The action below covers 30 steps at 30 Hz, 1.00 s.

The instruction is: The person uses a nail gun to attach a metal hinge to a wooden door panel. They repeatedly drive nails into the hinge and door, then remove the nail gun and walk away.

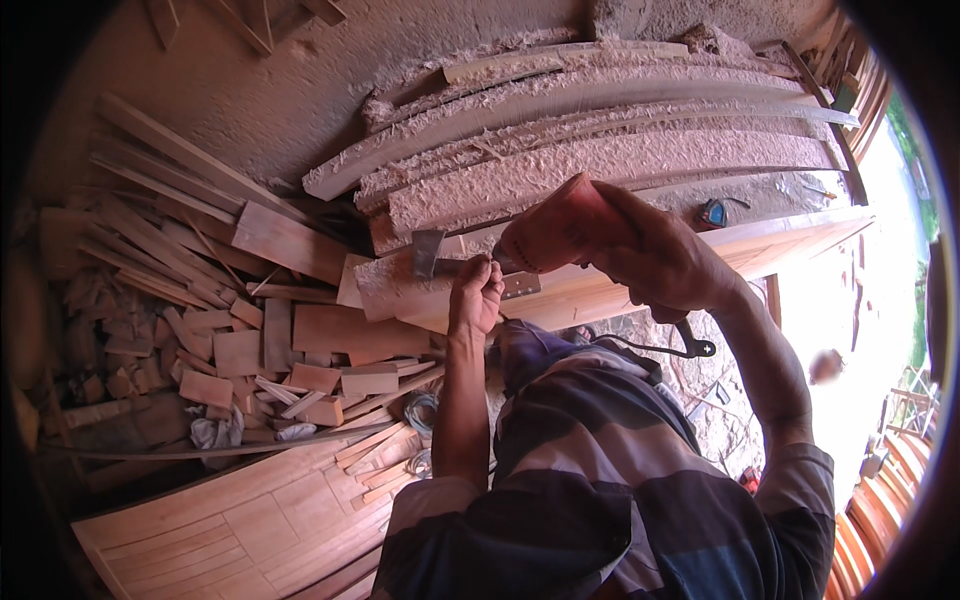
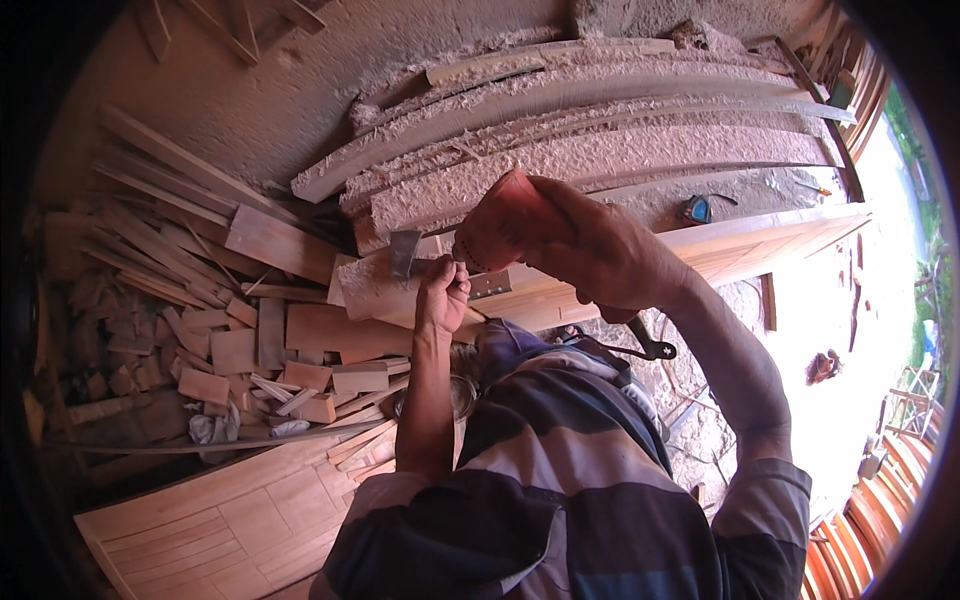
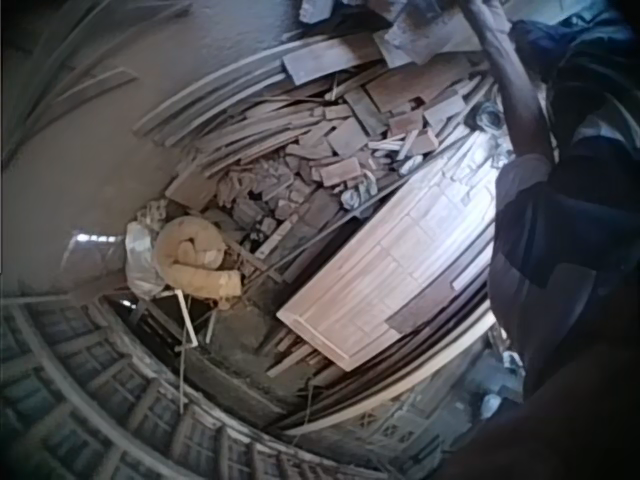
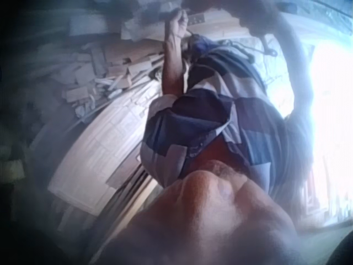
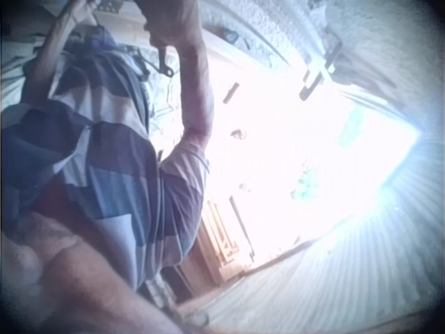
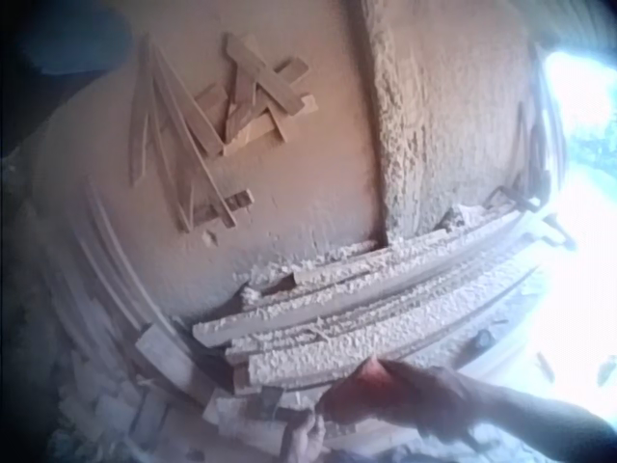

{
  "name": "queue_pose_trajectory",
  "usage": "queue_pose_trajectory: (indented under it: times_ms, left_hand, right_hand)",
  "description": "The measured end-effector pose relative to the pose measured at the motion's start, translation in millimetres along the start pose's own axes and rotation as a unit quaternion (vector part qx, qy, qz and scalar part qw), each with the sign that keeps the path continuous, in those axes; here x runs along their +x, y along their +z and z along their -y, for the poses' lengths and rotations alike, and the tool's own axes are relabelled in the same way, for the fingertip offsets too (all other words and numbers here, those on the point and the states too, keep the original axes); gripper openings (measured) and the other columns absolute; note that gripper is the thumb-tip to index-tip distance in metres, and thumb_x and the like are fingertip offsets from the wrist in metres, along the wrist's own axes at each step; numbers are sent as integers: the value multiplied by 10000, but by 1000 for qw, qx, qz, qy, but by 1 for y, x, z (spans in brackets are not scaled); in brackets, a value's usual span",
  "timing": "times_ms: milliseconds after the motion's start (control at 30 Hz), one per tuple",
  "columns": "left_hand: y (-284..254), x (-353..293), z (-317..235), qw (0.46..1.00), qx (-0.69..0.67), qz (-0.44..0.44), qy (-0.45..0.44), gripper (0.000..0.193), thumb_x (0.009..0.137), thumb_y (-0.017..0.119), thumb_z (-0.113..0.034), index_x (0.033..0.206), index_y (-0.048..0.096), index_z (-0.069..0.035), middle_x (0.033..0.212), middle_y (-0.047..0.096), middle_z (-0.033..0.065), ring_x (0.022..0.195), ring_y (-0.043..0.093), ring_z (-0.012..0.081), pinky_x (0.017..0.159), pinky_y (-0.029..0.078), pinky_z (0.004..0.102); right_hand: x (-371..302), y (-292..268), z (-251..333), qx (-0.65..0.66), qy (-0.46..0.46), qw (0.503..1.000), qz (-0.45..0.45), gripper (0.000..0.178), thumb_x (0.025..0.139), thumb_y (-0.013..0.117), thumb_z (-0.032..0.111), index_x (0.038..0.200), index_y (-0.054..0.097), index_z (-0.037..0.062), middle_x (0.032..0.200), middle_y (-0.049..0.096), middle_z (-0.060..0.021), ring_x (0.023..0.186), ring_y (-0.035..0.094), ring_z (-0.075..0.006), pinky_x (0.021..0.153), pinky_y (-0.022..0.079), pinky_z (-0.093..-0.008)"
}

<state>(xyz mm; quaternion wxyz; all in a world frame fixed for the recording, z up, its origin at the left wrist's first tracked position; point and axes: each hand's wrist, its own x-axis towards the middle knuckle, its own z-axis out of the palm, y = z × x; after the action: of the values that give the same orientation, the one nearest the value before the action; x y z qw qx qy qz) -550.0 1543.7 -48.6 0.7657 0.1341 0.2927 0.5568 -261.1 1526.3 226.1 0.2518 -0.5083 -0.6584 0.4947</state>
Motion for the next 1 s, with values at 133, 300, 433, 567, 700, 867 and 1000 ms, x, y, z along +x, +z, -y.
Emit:
queue_pose_trajectory:
  times_ms: [133,300,433,567,700,867,1000]
  left_hand:
    - [-1,-1,0,1000,3,1,5,120,979,664,-89,1094,651,-54,900,623,51,796,573,132,671,460,279]
    - [-1,0,0,1000,6,9,2,140,967,684,-96,1097,652,-53,920,638,62,795,580,131,670,462,282]
    - [-1,0,-1,1000,0,8,-1,139,964,686,-87,1096,657,-56,940,651,72,796,591,133,671,465,283]
    - [-2,1,-1,1000,-1,7,-1,133,964,682,-73,1095,665,-64,939,653,72,795,596,136,671,470,284]
    - [-3,2,0,1000,-5,13,2,130,965,678,-67,1095,671,-66,932,654,69,793,597,140,670,472,284]
    - [-2,2,0,1000,-4,22,2,121,966,676,-65,1087,676,-67,916,648,62,795,594,137,669,471,280]
    - [-1,2,-1,1000,-2,25,0,114,966,677,-65,1079,676,-68,905,639,56,798,588,131,671,468,274]
  right_hand:
    - [1,1,-2,0,-14,1000,1,728,946,669,184,1561,317,19,968,718,-97,681,687,-136,566,560,-297]
    - [1,-1,-2,-3,7,1000,8,727,946,668,190,1561,316,25,1008,729,-110,680,696,-149,571,564,-308]
    - [2,-2,0,-2,-1,1000,8,722,948,663,190,1560,316,28,1010,732,-115,662,698,-157,576,569,-316]
    - [3,-2,0,-10,0,1000,8,724,951,663,197,1560,311,28,993,732,-114,645,697,-162,572,570,-317]
    - [3,-4,0,-10,13,1000,17,748,945,684,294,1537,333,1,972,713,-203,703,728,-252,656,559,-381]
    - [5,-4,0,-8,13,1000,19,745,941,685,291,1533,338,1,993,712,-212,706,731,-258,657,560,-384]
    - [5,-4,1,-23,-4,1000,11,739,944,685,297,1531,343,8,1057,706,-222,729,733,-259,683,564,-391]
